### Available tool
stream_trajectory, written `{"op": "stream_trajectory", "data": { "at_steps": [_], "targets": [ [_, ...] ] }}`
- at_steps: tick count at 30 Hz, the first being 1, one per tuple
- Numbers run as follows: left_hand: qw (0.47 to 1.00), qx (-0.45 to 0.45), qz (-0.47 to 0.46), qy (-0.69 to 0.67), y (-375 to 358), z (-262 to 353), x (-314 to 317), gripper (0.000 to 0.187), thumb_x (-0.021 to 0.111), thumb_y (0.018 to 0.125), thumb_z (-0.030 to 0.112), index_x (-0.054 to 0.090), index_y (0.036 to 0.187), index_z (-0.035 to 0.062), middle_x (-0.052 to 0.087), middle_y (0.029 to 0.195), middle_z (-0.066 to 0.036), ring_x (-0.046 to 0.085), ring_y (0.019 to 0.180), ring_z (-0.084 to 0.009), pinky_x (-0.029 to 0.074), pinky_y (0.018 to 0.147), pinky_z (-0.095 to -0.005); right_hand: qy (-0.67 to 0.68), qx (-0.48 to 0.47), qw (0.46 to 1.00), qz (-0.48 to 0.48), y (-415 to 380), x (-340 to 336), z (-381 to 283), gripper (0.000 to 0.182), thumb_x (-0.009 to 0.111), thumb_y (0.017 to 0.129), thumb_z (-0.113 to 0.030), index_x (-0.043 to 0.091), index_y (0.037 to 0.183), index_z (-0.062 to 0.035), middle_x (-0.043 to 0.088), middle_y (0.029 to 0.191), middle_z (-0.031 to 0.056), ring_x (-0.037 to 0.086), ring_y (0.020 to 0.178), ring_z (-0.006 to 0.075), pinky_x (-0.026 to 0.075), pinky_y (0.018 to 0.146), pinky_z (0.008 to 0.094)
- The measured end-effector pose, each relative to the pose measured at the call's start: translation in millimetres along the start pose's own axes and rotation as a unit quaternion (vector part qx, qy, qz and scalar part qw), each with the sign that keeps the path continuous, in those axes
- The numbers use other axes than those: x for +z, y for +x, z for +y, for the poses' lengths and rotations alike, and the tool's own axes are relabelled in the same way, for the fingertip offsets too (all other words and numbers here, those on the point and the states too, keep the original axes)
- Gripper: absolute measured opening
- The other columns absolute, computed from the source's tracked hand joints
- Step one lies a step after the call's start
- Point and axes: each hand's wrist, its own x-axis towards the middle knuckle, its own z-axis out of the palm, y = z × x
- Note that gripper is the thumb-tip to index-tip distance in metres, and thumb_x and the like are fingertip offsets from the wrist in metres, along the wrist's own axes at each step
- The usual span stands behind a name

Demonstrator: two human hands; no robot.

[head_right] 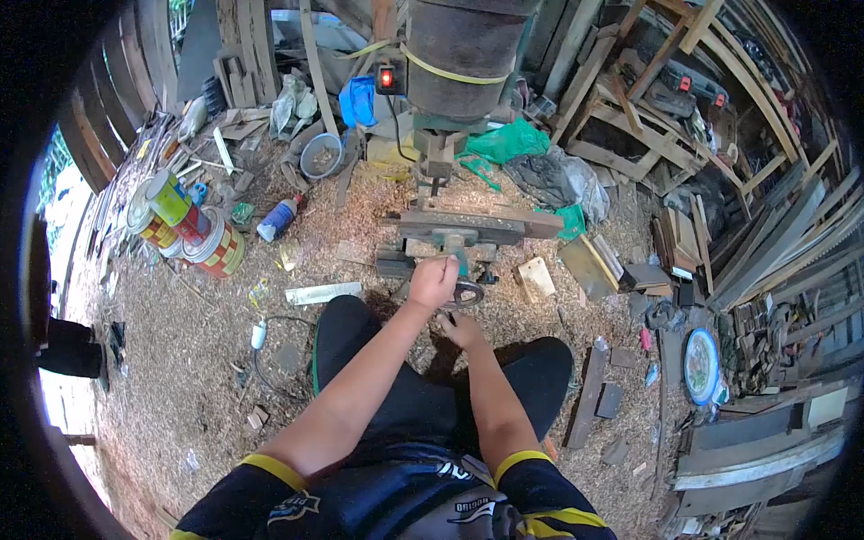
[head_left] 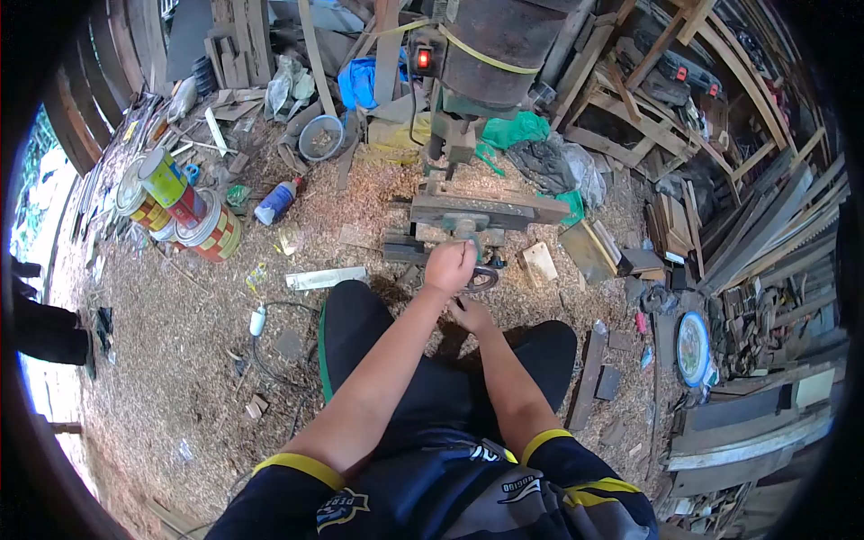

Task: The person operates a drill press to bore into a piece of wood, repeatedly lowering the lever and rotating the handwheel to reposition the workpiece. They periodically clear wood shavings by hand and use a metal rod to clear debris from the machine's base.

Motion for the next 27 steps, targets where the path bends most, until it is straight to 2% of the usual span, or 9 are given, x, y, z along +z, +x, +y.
{"op": "stream_trajectory", "data": {
  "at_steps": [7, 11, 14, 16, 17, 19, 21, 23, 27],
  "targets": [
    [1.000, -0.005, 0.002, 0.003, -1, -1, 3, 0.042, 0.045, 0.103, 0.024, 0.063, 0.075, -0.0021, 0.065, 0.079, -0.025, 0.063, 0.079, -0.0477, 0.051, 0.075, -0.0543, 0.097, 0.025, 0.995, 0.016, -3, 10, 13, 0.071, 0.045, 0.101, -0.064, 0.062, 0.140, -0.0071, 0.066, 0.131, 0.0275, 0.060, 0.128, 0.0423, 0.044, 0.111, 0.0447],
    [1.000, 0.007, -0.003, -0.005, 2, -5, 6, 0.042, 0.046, 0.103, 0.024, 0.062, 0.074, -0.0020, 0.064, 0.078, -0.026, 0.063, 0.078, -0.0476, 0.050, 0.073, -0.0543, 0.129, 0.037, 0.989, 0.070, 0, 15, 13, 0.065, 0.040, 0.104, -0.059, 0.068, 0.127, -0.0056, 0.069, 0.124, 0.0268, 0.061, 0.122, 0.0457, 0.043, 0.109, 0.0494],
    [1.000, 0.004, 0.006, 0.000, 0, -4, 5, 0.043, 0.046, 0.103, 0.024, 0.062, 0.072, -0.0019, 0.064, 0.077, -0.026, 0.063, 0.076, -0.0478, 0.050, 0.071, -0.0544, 0.148, 0.039, 0.985, 0.085, 7, 23, 17, 0.054, 0.054, 0.102, -0.047, 0.068, 0.126, -0.0010, 0.069, 0.123, 0.0275, 0.063, 0.117, 0.0460, 0.046, 0.104, 0.0484],
    [1.000, 0.005, 0.007, -0.003, 1, -4, 6, 0.042, 0.047, 0.103, 0.023, 0.062, 0.072, -0.0019, 0.065, 0.077, -0.026, 0.063, 0.076, -0.0476, 0.050, 0.071, -0.0540, 0.107, -0.091, 0.948, 0.286, 16, 29, 20, 0.033, 0.063, 0.095, -0.026, 0.070, 0.116, -0.0012, 0.071, 0.114, 0.0243, 0.063, 0.108, 0.0474, 0.047, 0.096, 0.0543],
    [1.000, 0.005, 0.008, -0.001, 2, -5, 5, 0.042, 0.047, 0.103, 0.023, 0.062, 0.072, -0.0019, 0.065, 0.077, -0.026, 0.063, 0.076, -0.0476, 0.050, 0.071, -0.0540, 0.108, -0.093, 0.948, 0.285, 20, 31, 23, 0.033, 0.063, 0.095, -0.026, 0.070, 0.116, -0.0012, 0.071, 0.114, 0.0243, 0.063, 0.108, 0.0474, 0.047, 0.096, 0.0543],
    [0.999, 0.030, 0.017, -0.015, 2, -6, 6, 0.040, 0.048, 0.103, 0.020, 0.060, 0.071, -0.0023, 0.064, 0.076, -0.025, 0.062, 0.074, -0.0475, 0.049, 0.069, -0.0535, 0.043, -0.031, 0.930, 0.363, 15, 19, 16, 0.032, 0.059, 0.095, -0.020, 0.066, 0.122, -0.0036, 0.063, 0.119, 0.0258, 0.057, 0.113, 0.0473, 0.043, 0.096, 0.0561],
    [0.999, 0.026, 0.015, -0.016, 2, -6, 7, 0.040, 0.048, 0.103, 0.019, 0.059, 0.071, -0.0026, 0.063, 0.075, -0.025, 0.062, 0.073, -0.0474, 0.049, 0.068, -0.0531, 0.013, 0.010, 0.936, 0.350, 14, 9, 12, 0.035, 0.060, 0.094, -0.017, 0.061, 0.125, -0.0003, 0.057, 0.125, 0.0278, 0.051, 0.120, 0.0479, 0.040, 0.101, 0.0554],
    [1.000, 0.023, 0.011, -0.016, 2, -6, 6, 0.039, 0.049, 0.103, 0.017, 0.058, 0.070, -0.0029, 0.062, 0.074, -0.024, 0.061, 0.071, -0.0473, 0.048, 0.067, -0.0528, -0.011, 0.053, 0.866, 0.498, 20, 6, 9, 0.040, 0.060, 0.097, -0.021, 0.056, 0.129, 0.0023, 0.050, 0.135, 0.0303, 0.045, 0.129, 0.0475, 0.034, 0.109, 0.0571],
    [0.999, 0.035, 0.004, -0.033, 4, -3, 4, 0.039, 0.048, 0.103, 0.016, 0.056, 0.069, -0.0033, 0.059, 0.071, -0.024, 0.060, 0.069, -0.0464, 0.047, 0.065, -0.0517, 0.066, 0.168, 0.849, 0.496, 38, 9, 13, 0.057, 0.054, 0.104, -0.032, 0.042, 0.147, 0.0023, 0.033, 0.155, 0.0312, 0.030, 0.146, 0.0490, 0.020, 0.123, 0.0591]
  ]
}}
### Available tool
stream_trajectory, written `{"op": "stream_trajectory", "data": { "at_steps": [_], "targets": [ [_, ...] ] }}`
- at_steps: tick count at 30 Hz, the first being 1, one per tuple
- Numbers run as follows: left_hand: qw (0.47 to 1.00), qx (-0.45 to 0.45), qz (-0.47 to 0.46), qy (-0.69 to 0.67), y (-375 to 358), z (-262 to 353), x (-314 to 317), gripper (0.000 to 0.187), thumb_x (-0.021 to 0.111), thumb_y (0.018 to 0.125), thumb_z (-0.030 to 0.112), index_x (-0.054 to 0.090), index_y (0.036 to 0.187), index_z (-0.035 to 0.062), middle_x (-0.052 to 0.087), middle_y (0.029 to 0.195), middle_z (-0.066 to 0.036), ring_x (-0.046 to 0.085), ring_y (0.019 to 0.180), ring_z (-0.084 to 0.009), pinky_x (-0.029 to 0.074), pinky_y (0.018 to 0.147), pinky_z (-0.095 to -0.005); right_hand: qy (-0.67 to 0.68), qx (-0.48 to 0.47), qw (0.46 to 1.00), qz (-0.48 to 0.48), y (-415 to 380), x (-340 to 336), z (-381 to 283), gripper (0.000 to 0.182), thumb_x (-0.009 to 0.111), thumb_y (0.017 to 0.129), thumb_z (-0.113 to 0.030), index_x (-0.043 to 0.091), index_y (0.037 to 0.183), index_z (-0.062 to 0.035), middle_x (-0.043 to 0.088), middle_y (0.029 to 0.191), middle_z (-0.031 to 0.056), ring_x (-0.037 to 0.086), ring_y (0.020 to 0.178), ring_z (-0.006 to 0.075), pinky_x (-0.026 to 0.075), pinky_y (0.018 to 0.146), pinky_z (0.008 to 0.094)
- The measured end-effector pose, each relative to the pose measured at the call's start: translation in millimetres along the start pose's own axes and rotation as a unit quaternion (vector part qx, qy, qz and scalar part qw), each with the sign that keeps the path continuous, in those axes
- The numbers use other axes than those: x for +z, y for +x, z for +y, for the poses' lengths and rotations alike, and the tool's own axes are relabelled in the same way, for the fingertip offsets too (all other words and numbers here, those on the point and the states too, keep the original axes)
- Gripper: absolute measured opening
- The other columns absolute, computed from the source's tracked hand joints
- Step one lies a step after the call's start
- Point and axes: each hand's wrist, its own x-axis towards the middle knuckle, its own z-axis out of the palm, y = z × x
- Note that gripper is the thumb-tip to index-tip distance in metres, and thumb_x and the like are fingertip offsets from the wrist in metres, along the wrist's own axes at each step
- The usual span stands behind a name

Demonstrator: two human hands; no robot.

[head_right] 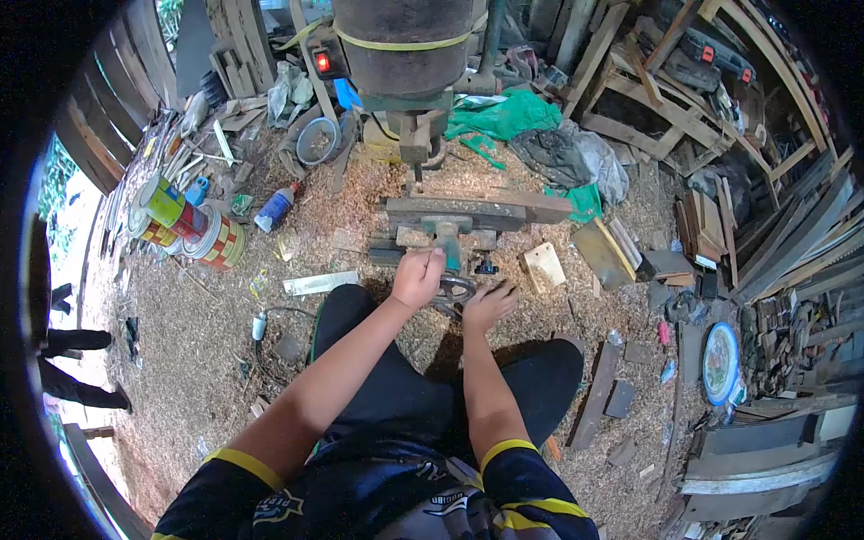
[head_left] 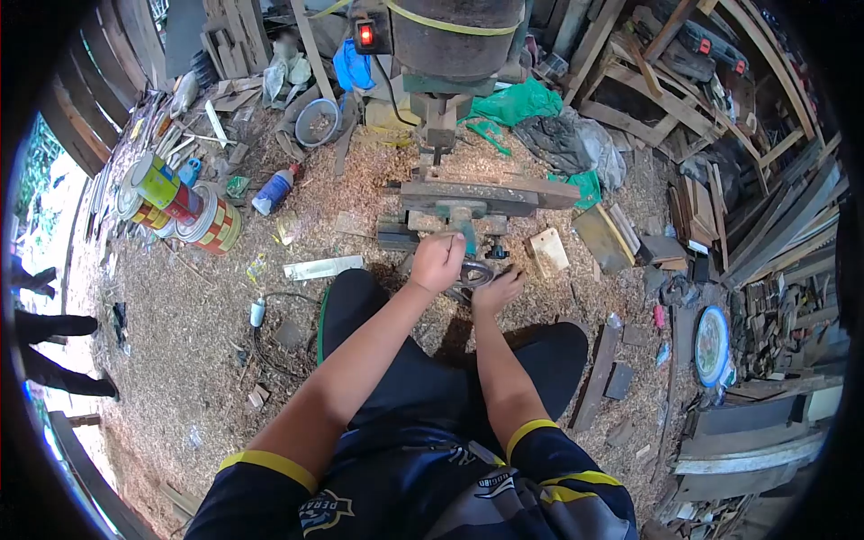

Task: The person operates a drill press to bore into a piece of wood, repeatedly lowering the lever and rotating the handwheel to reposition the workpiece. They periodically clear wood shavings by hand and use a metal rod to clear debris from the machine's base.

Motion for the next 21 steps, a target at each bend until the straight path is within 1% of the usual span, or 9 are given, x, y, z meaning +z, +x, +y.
{"op": "stream_trajectory", "data": {
  "at_steps": [1, 4, 8, 11, 13, 14, 17, 20, 21],
  "targets": [
    [1.000, 0.001, -0.008, 0.005, 0, -1, 0, 0.039, 0.048, 0.103, 0.016, 0.056, 0.069, -0.0033, 0.058, 0.070, -0.024, 0.060, 0.069, -0.0460, 0.047, 0.064, -0.0514, 0.014, 0.027, 0.999, -0.037, 1, -1, -1, 0.062, 0.052, 0.104, -0.033, 0.035, 0.153, 0.0011, 0.027, 0.159, 0.0319, 0.023, 0.150, 0.0488, 0.015, 0.125, 0.0594],
    [1.000, -0.001, -0.002, 0.012, 0, -1, 1, 0.038, 0.048, 0.102, 0.015, 0.056, 0.069, -0.0035, 0.058, 0.070, -0.023, 0.060, 0.069, -0.0456, 0.047, 0.064, -0.0512, -0.032, 0.020, 0.999, -0.034, -1, 8, -2, 0.062, 0.050, 0.105, -0.035, 0.035, 0.154, 0.0003, 0.025, 0.160, 0.0324, 0.019, 0.153, 0.0476, 0.013, 0.126, 0.0595],
    [1.000, 0.006, -0.006, 0.003, 0, -5, 3, 0.037, 0.049, 0.102, 0.013, 0.056, 0.069, -0.0039, 0.058, 0.071, -0.023, 0.060, 0.068, -0.0457, 0.047, 0.064, -0.0512, -0.048, 0.009, 0.998, -0.026, -3, 15, 0, 0.063, 0.049, 0.106, -0.038, 0.034, 0.155, -0.0006, 0.022, 0.162, 0.0328, 0.015, 0.155, 0.0467, 0.011, 0.126, 0.0594],
    [1.000, 0.013, -0.009, -0.004, 0, -8, 4, 0.037, 0.049, 0.102, 0.012, 0.055, 0.069, -0.0040, 0.058, 0.071, -0.023, 0.059, 0.068, -0.0460, 0.047, 0.063, -0.0507, -0.067, 0.015, 0.996, -0.049, -4, 22, 6, 0.068, 0.049, 0.105, -0.041, 0.030, 0.158, -0.0016, 0.017, 0.164, 0.0327, 0.010, 0.156, 0.0468, 0.009, 0.127, 0.0587],
    [1.000, 0.011, -0.016, -0.015, 0, -7, 3, 0.036, 0.050, 0.101, 0.011, 0.055, 0.069, -0.0038, 0.057, 0.071, -0.022, 0.059, 0.067, -0.0455, 0.047, 0.062, -0.0501, -0.116, -0.016, 0.990, -0.073, -6, 22, 9, 0.074, 0.047, 0.105, -0.046, 0.025, 0.161, -0.0025, 0.011, 0.166, 0.0330, 0.005, 0.157, 0.0471, 0.006, 0.127, 0.0582],
    [1.000, 0.011, -0.016, -0.016, 1, -7, 3, 0.036, 0.050, 0.101, 0.011, 0.055, 0.069, -0.0038, 0.057, 0.071, -0.022, 0.059, 0.067, -0.0455, 0.047, 0.062, -0.0501, -0.116, -0.015, 0.990, -0.072, -6, 22, 11, 0.074, 0.047, 0.105, -0.046, 0.025, 0.161, -0.0025, 0.011, 0.166, 0.0330, 0.005, 0.157, 0.0471, 0.006, 0.127, 0.0582],
    [0.999, 0.012, -0.024, -0.019, -1, -8, 2, 0.034, 0.051, 0.100, 0.010, 0.056, 0.070, -0.0037, 0.057, 0.071, -0.022, 0.059, 0.065, -0.0441, 0.047, 0.060, -0.0492, -0.113, -0.021, 0.986, -0.117, -6, 15, 11, 0.083, 0.043, 0.104, -0.056, 0.019, 0.163, -0.0023, 0.007, 0.167, 0.0334, 0.003, 0.157, 0.0476, 0.004, 0.126, 0.0590],
    [0.999, 0.017, -0.031, -0.012, 3, -3, 2, 0.032, 0.052, 0.100, 0.009, 0.056, 0.070, -0.0038, 0.058, 0.071, -0.021, 0.059, 0.064, -0.0428, 0.047, 0.059, -0.0486, -0.105, -0.028, 0.989, -0.098, -8, 16, 10, 0.084, 0.045, 0.104, -0.055, 0.019, 0.163, -0.0016, 0.008, 0.167, 0.0336, 0.004, 0.157, 0.0480, 0.004, 0.126, 0.0598],
    [0.999, 0.025, -0.019, -0.019, 4, -2, 3, 0.034, 0.050, 0.101, 0.008, 0.053, 0.069, -0.0036, 0.055, 0.069, -0.019, 0.056, 0.061, -0.0399, 0.045, 0.058, -0.0468, -0.113, -0.032, 0.989, -0.089, -8, 18, 10, 0.085, 0.047, 0.103, -0.054, 0.020, 0.163, -0.0013, 0.008, 0.167, 0.0336, 0.004, 0.157, 0.0481, 0.005, 0.126, 0.0601]
  ]
}}
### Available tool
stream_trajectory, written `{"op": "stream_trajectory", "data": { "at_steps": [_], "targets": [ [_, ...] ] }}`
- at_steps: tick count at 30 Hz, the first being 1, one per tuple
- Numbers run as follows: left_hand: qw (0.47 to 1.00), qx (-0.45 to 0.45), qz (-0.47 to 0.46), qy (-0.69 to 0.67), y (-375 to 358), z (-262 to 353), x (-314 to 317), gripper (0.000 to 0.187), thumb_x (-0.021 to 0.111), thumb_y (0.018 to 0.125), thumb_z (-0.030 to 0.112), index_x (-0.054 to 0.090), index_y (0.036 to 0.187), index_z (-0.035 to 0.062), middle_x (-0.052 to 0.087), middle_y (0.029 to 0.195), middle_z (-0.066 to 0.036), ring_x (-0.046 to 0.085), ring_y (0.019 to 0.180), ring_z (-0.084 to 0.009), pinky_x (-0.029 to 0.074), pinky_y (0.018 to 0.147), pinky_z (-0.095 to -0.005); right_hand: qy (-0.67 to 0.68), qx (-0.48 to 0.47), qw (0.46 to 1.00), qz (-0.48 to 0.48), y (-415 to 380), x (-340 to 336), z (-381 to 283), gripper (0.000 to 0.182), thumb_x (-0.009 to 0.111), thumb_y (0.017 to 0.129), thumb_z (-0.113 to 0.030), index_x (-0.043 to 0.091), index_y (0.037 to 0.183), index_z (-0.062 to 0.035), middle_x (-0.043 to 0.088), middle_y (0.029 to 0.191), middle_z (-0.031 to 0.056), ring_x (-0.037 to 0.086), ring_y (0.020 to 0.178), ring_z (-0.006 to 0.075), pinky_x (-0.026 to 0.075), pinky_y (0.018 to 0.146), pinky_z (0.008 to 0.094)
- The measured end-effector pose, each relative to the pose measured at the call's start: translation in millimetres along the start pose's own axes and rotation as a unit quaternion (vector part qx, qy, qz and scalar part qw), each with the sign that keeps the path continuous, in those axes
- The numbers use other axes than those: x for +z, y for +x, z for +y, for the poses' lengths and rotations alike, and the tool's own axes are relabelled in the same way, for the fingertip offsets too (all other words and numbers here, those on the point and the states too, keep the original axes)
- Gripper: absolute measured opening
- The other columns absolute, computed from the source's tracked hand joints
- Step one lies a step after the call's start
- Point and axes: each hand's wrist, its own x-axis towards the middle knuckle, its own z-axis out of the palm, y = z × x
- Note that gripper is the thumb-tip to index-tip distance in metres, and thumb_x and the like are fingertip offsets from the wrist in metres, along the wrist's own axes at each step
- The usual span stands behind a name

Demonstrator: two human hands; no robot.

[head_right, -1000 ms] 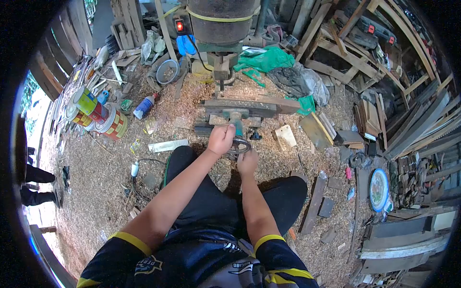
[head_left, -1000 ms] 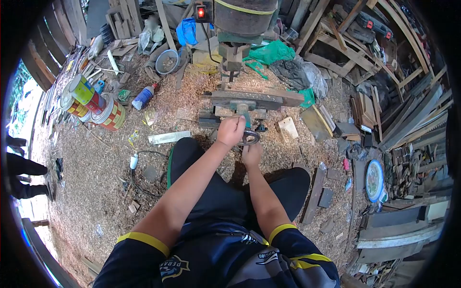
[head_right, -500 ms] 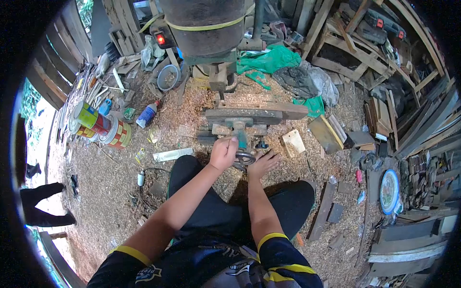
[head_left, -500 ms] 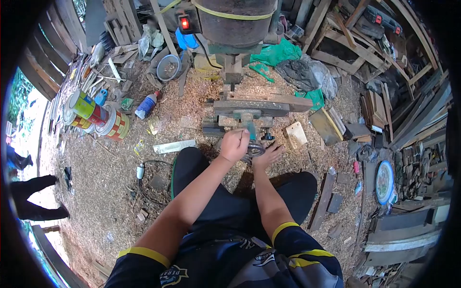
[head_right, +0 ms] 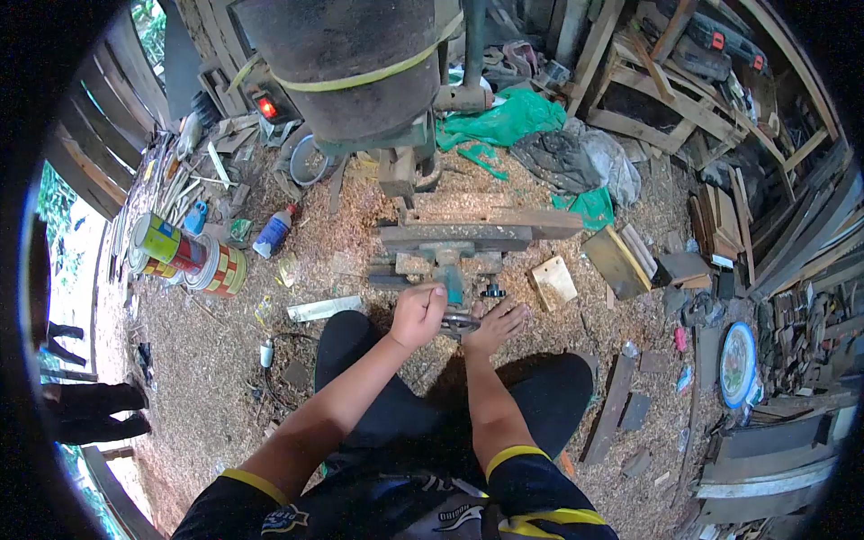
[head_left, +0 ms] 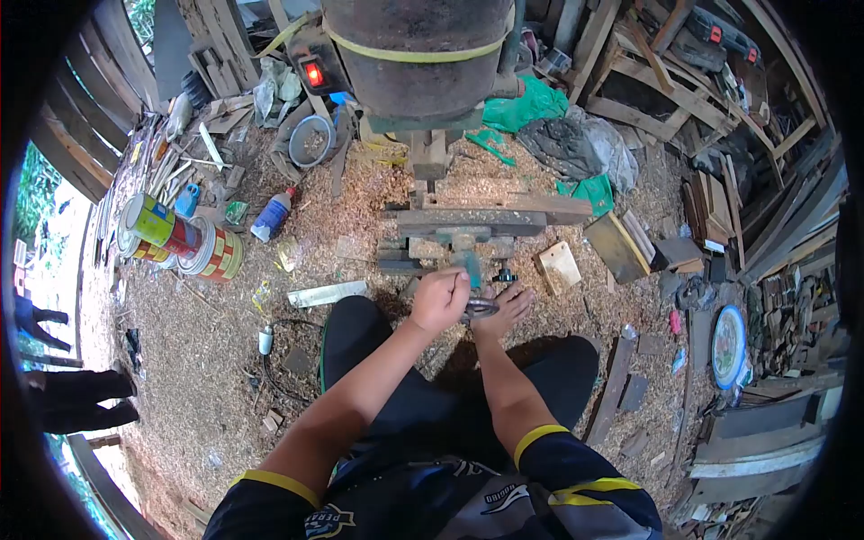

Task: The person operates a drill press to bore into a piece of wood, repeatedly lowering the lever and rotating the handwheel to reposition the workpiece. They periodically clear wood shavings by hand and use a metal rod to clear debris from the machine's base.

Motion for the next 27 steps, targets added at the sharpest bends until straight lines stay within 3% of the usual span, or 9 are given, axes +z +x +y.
{"op": "stream_trajectory", "data": {
  "at_steps": [6, 8, 20, 22, 24, 26, 27],
  "targets": [
    [1.000, -0.004, -0.003, -0.012, -1, 2, -1, 0.037, 0.049, 0.103, 0.009, 0.048, 0.068, -0.0026, 0.049, 0.065, -0.016, 0.052, 0.057, -0.0368, 0.042, 0.056, -0.0446, -0.008, 0.013, 1.000, 0.003, 0, 4, -2, 0.086, 0.050, 0.101, -0.054, 0.021, 0.163, -0.0024, 0.009, 0.168, 0.0315, 0.006, 0.157, 0.0466, 0.007, 0.126, 0.0603],
    [0.999, -0.027, -0.022, -0.007, 0, 4, -3, 0.034, 0.052, 0.099, 0.007, 0.053, 0.068, -0.0042, 0.055, 0.069, -0.019, 0.057, 0.061, -0.0413, 0.045, 0.058, -0.0474, -0.023, 0.019, 1.000, 0.005, -1, 4, -2, 0.085, 0.050, 0.101, -0.054, 0.021, 0.163, -0.0028, 0.009, 0.168, 0.0307, 0.007, 0.158, 0.0458, 0.007, 0.126, 0.0601],
    [0.999, -0.031, -0.015, -0.009, -4, 3, -2, 0.035, 0.050, 0.102, 0.012, 0.053, 0.071, -0.0041, 0.055, 0.069, -0.022, 0.058, 0.065, -0.0450, 0.045, 0.060, -0.0498, 0.021, 0.028, 0.999, 0.002, 1, 1, 4, 0.078, 0.050, 0.103, -0.046, 0.023, 0.163, -0.0051, 0.012, 0.169, 0.0272, 0.007, 0.158, 0.0437, 0.009, 0.126, 0.0595],
    [0.999, -0.032, -0.012, 0.000, -7, -3, 0, 0.035, 0.050, 0.102, 0.013, 0.053, 0.071, -0.0036, 0.055, 0.070, -0.023, 0.058, 0.066, -0.0454, 0.045, 0.061, -0.0502, 0.105, 0.027, 0.994, -0.005, 5, -2, 16, 0.065, 0.049, 0.105, -0.041, 0.036, 0.155, -0.0019, 0.028, 0.162, 0.0299, 0.024, 0.152, 0.0463, 0.018, 0.123, 0.0588],
    [0.999, -0.051, -0.013, 0.013, -7, 1, -1, 0.037, 0.049, 0.103, 0.016, 0.054, 0.072, -0.0026, 0.057, 0.071, -0.024, 0.059, 0.069, -0.0459, 0.046, 0.063, -0.0509, 0.175, 0.038, 0.983, 0.028, 22, -22, 21, 0.050, 0.047, 0.106, -0.034, 0.051, 0.142, 0.0010, 0.047, 0.145, 0.0292, 0.043, 0.136, 0.0468, 0.029, 0.115, 0.0569],
    [0.998, -0.055, -0.012, 0.025, -7, 6, -2, 0.037, 0.049, 0.104, 0.018, 0.056, 0.073, -0.0018, 0.059, 0.072, -0.024, 0.061, 0.071, -0.0459, 0.047, 0.065, -0.0513, 0.247, 0.131, 0.953, 0.119, 39, -55, 4, 0.041, 0.045, 0.106, -0.029, 0.060, 0.128, 0.0026, 0.057, 0.127, 0.0269, 0.053, 0.119, 0.0460, 0.036, 0.106, 0.0551],
    [0.998, -0.053, -0.011, 0.032, -8, 6, -3, 0.038, 0.049, 0.104, 0.020, 0.057, 0.073, -0.0015, 0.060, 0.073, -0.024, 0.061, 0.072, -0.0459, 0.048, 0.066, -0.0512, 0.224, 0.132, 0.943, 0.207, 56, -59, 1, 0.026, 0.052, 0.102, -0.015, 0.062, 0.116, 0.0045, 0.063, 0.115, 0.0257, 0.057, 0.110, 0.0441, 0.042, 0.100, 0.0519]
  ]
}}
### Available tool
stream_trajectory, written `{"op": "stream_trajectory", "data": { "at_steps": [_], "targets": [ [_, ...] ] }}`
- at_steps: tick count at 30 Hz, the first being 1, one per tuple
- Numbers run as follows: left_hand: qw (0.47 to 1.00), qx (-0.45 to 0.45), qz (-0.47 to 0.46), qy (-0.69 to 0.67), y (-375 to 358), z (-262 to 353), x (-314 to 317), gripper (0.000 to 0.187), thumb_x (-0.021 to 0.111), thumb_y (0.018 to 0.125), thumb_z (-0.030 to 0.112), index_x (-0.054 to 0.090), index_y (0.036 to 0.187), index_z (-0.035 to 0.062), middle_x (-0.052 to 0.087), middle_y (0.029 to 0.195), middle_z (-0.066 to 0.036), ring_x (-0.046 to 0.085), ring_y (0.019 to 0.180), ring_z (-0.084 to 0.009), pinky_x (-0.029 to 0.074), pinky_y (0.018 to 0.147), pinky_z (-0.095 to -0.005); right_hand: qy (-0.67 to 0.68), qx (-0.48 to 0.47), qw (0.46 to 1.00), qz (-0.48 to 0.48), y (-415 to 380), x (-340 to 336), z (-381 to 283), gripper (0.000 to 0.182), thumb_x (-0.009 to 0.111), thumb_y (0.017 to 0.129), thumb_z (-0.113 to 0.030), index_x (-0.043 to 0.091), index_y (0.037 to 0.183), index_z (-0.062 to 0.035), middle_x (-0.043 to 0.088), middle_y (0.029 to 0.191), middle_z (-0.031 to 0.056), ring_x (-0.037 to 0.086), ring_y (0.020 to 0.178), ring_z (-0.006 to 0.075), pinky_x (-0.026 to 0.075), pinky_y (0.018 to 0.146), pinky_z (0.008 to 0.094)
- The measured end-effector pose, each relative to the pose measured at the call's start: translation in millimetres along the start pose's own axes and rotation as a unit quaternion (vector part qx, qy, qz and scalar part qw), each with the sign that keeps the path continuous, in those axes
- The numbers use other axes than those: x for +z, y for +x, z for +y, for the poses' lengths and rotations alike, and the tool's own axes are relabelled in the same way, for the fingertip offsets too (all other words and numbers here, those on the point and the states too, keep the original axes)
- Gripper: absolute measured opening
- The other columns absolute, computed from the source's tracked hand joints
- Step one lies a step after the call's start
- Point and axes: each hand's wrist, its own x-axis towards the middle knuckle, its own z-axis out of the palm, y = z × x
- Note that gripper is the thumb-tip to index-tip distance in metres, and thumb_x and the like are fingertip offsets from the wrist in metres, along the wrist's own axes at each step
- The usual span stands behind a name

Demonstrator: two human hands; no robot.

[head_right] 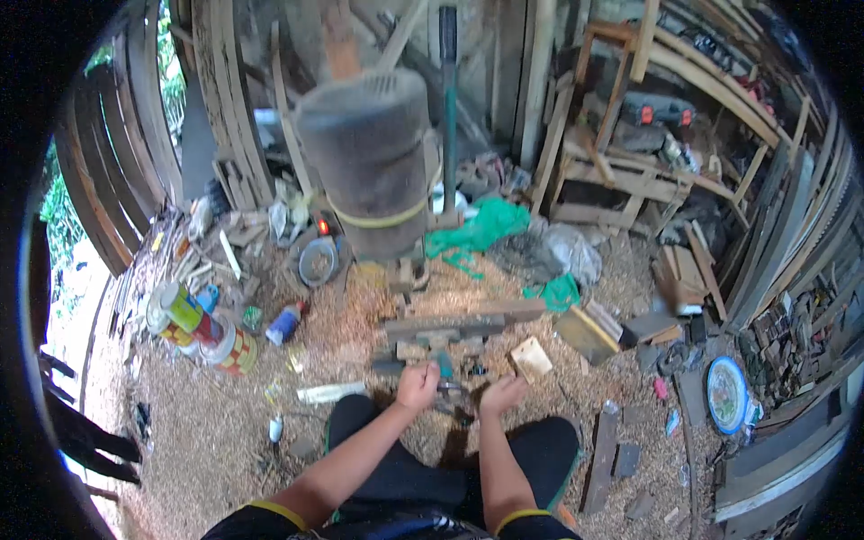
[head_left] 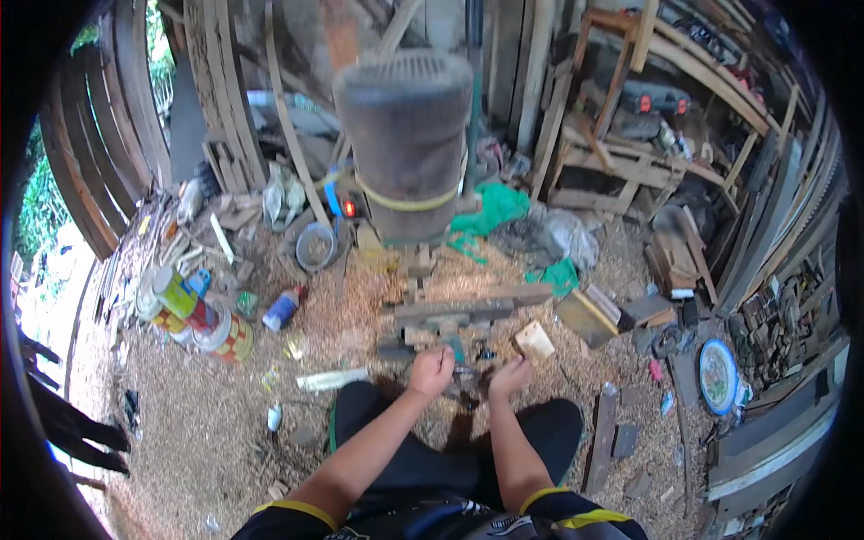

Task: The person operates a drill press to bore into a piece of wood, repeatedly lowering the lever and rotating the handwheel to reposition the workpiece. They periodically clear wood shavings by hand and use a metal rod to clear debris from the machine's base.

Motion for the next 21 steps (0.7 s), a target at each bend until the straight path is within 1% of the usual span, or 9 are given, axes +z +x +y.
{"op": "stream_trajectory", "data": {
  "at_steps": [3, 5, 6, 10, 14, 18, 19, 20, 21],
  "targets": [
    [1.000, -0.013, 0.002, 0.027, -4, 0, 0, 0.038, 0.049, 0.104, 0.024, 0.060, 0.076, -0.0004, 0.063, 0.078, -0.025, 0.064, 0.076, -0.0462, 0.050, 0.068, -0.0514, 0.141, -0.023, 0.989, 0.028, 51, -25, -84, 0.021, 0.051, 0.103, -0.011, 0.062, 0.113, 0.0037, 0.064, 0.108, 0.0204, 0.059, 0.104, 0.0366, 0.045, 0.097, 0.0449],
    [0.999, -0.009, 0.012, 0.048, -5, -7, 4, 0.039, 0.049, 0.104, 0.027, 0.063, 0.079, 0.0003, 0.065, 0.082, -0.026, 0.065, 0.078, -0.0475, 0.051, 0.070, -0.0527, 0.327, -0.065, 0.943, 0.001, 89, -37, -151, 0.016, 0.052, 0.103, -0.007, 0.061, 0.112, 0.0022, 0.063, 0.106, 0.0137, 0.060, 0.100, 0.0263, 0.046, 0.094, 0.0374],
    [0.998, -0.011, 0.015, 0.053, -5, -9, 6, 0.040, 0.049, 0.104, 0.030, 0.064, 0.080, 0.0007, 0.066, 0.083, -0.027, 0.065, 0.078, -0.0482, 0.051, 0.070, -0.0536, 0.351, -0.091, 0.932, -0.007, 106, -35, -179, 0.014, 0.052, 0.104, -0.007, 0.061, 0.112, -0.0001, 0.063, 0.104, 0.0075, 0.059, 0.097, 0.0175, 0.048, 0.090, 0.0318],
    [0.994, 0.019, 0.027, 0.106, -6, -25, 11, 0.039, 0.050, 0.102, 0.031, 0.066, 0.083, 0.0017, 0.067, 0.082, -0.027, 0.066, 0.077, -0.0489, 0.053, 0.069, -0.0556, 0.486, -0.145, 0.843, -0.177, 142, -62, -311, 0.012, 0.055, 0.105, -0.009, 0.063, 0.110, -0.0029, 0.065, 0.095, 0.0013, 0.060, 0.089, 0.0103, 0.049, 0.083, 0.0262],
    [0.996, 0.015, -0.004, 0.087, -5, -3, 1, 0.040, 0.048, 0.102, 0.030, 0.066, 0.080, 0.0019, 0.067, 0.075, -0.023, 0.067, 0.072, -0.0451, 0.054, 0.069, -0.0540, 0.471, -0.269, 0.825, -0.158, 184, -59, -427, 0.015, 0.060, 0.103, -0.013, 0.065, 0.109, -0.0007, 0.068, 0.096, 0.0073, 0.064, 0.091, 0.0150, 0.051, 0.085, 0.0298],
    [0.993, -0.002, -0.029, 0.116, -4, -12, 6, 0.042, 0.046, 0.102, 0.029, 0.064, 0.074, 0.0029, 0.066, 0.067, -0.018, 0.068, 0.068, -0.0424, 0.055, 0.067, -0.0518, 0.522, -0.289, 0.783, -0.176, 222, -58, -546, 0.029, 0.063, 0.103, -0.027, 0.064, 0.108, 0.0012, 0.068, 0.095, 0.0094, 0.065, 0.090, 0.0182, 0.052, 0.085, 0.0323],
    [0.985, 0.053, 0.035, 0.160, -7, 5, 5, 0.043, 0.047, 0.102, 0.025, 0.062, 0.072, -0.0021, 0.061, 0.071, -0.028, 0.058, 0.064, -0.0473, 0.047, 0.061, -0.0588, 0.515, -0.277, 0.792, -0.178, 235, -44, -576, 0.035, 0.064, 0.102, -0.033, 0.064, 0.105, 0.0017, 0.068, 0.093, 0.0100, 0.065, 0.089, 0.0191, 0.052, 0.084, 0.0331],
    [0.985, 0.053, 0.037, 0.161, -7, 6, 1, 0.043, 0.047, 0.102, 0.025, 0.062, 0.072, -0.0021, 0.061, 0.071, -0.028, 0.058, 0.064, -0.0473, 0.047, 0.061, -0.0588, 0.507, -0.265, 0.800, -0.181, 249, -27, -602, 0.042, 0.065, 0.101, -0.039, 0.064, 0.103, 0.0022, 0.068, 0.090, 0.0106, 0.065, 0.087, 0.0201, 0.051, 0.084, 0.0339],
    [0.993, -0.014, -0.025, 0.116, -7, 5, -3, 0.033, 0.046, 0.105, 0.029, 0.064, 0.096, 0.0026, 0.063, 0.092, -0.028, 0.058, 0.083, -0.0496, 0.047, 0.075, -0.0589, 0.493, -0.254, 0.800, -0.229, 263, -22, -626, 0.044, 0.065, 0.100, -0.043, 0.064, 0.099, 0.0013, 0.067, 0.085, 0.0104, 0.065, 0.081, 0.0204, 0.052, 0.078, 0.0355]
  ]
}}
